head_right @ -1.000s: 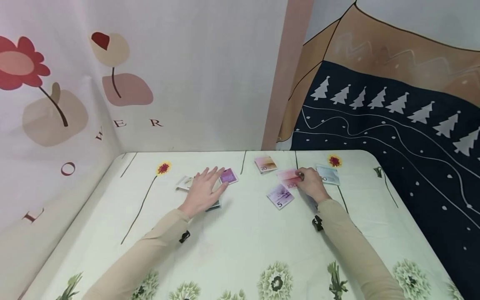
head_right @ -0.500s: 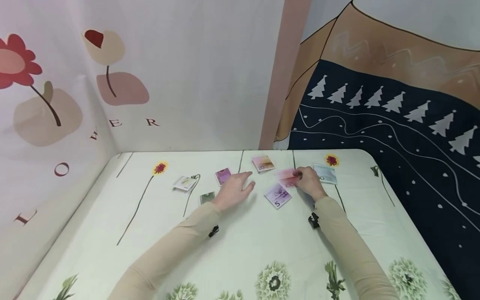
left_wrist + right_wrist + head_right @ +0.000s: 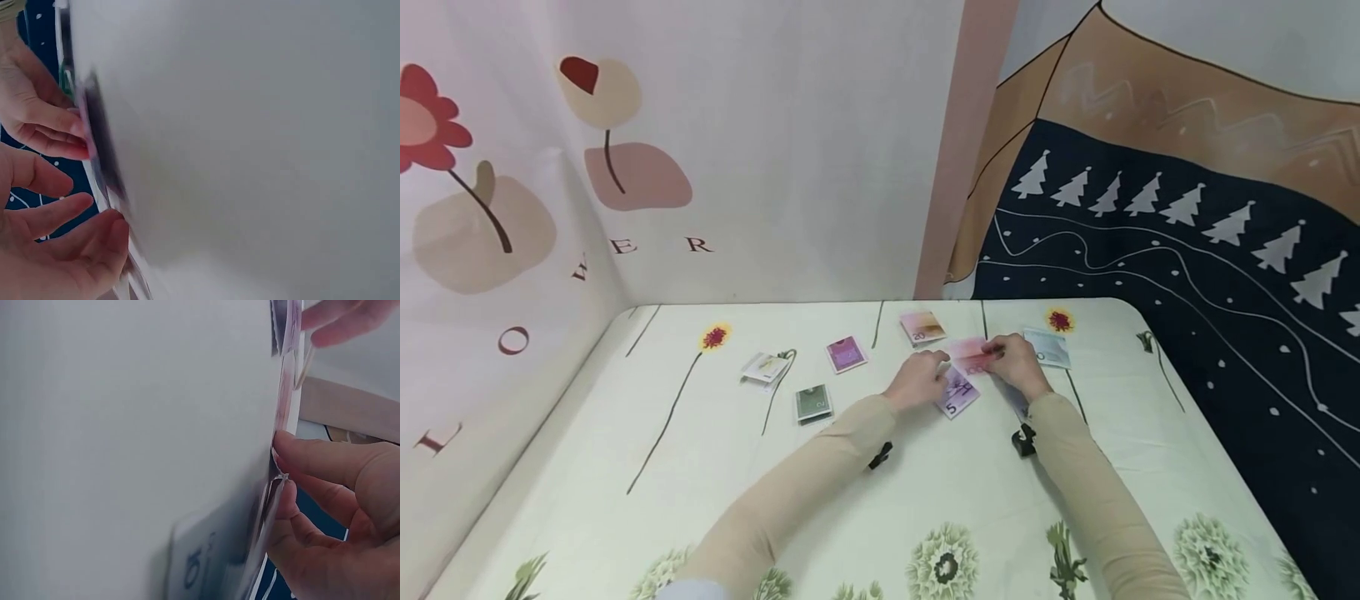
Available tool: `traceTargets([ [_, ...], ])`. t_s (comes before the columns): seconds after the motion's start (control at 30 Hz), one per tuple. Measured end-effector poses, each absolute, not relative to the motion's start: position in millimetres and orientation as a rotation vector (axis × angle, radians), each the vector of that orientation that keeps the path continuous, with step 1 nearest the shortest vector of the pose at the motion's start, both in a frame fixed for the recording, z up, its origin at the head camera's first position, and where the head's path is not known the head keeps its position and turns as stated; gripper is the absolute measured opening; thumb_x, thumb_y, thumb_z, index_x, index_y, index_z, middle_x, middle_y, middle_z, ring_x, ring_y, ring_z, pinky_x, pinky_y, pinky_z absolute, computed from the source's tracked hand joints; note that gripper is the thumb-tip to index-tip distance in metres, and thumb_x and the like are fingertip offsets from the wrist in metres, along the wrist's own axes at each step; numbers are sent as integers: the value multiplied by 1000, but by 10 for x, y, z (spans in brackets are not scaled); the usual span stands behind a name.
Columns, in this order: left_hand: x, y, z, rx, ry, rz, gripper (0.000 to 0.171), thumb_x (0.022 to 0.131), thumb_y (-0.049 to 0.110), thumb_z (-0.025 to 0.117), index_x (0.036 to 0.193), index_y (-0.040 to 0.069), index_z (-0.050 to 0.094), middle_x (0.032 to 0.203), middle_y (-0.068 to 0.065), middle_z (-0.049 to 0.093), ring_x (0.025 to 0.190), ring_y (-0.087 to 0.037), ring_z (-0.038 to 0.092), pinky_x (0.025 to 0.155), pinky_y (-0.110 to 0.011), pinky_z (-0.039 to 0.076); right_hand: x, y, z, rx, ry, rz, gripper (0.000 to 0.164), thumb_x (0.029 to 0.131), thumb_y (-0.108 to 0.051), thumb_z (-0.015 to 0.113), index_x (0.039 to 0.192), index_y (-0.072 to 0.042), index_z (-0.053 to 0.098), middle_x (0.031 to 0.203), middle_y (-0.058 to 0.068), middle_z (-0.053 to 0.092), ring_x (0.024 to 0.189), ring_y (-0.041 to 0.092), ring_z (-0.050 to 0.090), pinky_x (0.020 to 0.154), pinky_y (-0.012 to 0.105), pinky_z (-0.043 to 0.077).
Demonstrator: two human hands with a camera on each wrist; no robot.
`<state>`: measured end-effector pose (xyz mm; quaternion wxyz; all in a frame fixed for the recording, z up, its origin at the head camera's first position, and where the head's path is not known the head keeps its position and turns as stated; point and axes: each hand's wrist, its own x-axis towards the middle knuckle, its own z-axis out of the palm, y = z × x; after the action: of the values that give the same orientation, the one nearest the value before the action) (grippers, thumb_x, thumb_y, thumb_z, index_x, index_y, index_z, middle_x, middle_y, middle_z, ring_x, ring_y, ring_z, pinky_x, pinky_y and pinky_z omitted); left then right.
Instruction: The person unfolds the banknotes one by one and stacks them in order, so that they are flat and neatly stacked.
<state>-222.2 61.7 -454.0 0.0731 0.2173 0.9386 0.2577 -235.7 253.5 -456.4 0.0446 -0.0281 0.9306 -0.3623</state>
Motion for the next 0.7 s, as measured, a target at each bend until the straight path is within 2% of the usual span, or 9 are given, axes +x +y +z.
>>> traceTargets([
  [0.27, -2242, 819, -4453, 414, 2715, 969, 37, 90, 11, 62, 126, 3, 60, 117, -10, 64, 108, -23, 58, 93, -28, 46, -2374, 2538, -4594, -42, 2835, -1140, 26, 85, -2, 71, 109, 7, 67, 107, 23, 58, 89, 30, 55, 72, 34, 46],
  [0.47, -2312, 771, -4438, 197, 2502, 1367, 32, 90, 7, 60, 122, 4, 62, 108, -12, 62, 96, -22, 58, 85, -32, 49, -2364, 2519, -4588, -28, 2842, -1126, 28, 87, -5, 69, 112, 8, 66, 110, 24, 61, 92, 32, 56, 77, 40, 48],
  [0.53, -2346, 753, -4458, 136, 2416, 1504, 30, 90, 5, 60, 120, 3, 62, 107, -12, 60, 98, -23, 56, 84, -32, 50, -2352, 2519, -4583, -12, 2838, -1128, 29, 88, -4, 68, 114, 8, 65, 112, 25, 61, 95, 33, 56, 81, 43, 49],
  [0.7, -2437, 741, -4559, 30, 2311, 1755, 30, 85, -4, 61, 115, 0, 64, 101, -8, 62, 95, -19, 58, 80, -24, 51, -2337, 2519, -4600, 16, 2844, -1183, 28, 89, -1, 64, 116, 8, 64, 112, 25, 62, 96, 33, 57, 81, 42, 49],
])
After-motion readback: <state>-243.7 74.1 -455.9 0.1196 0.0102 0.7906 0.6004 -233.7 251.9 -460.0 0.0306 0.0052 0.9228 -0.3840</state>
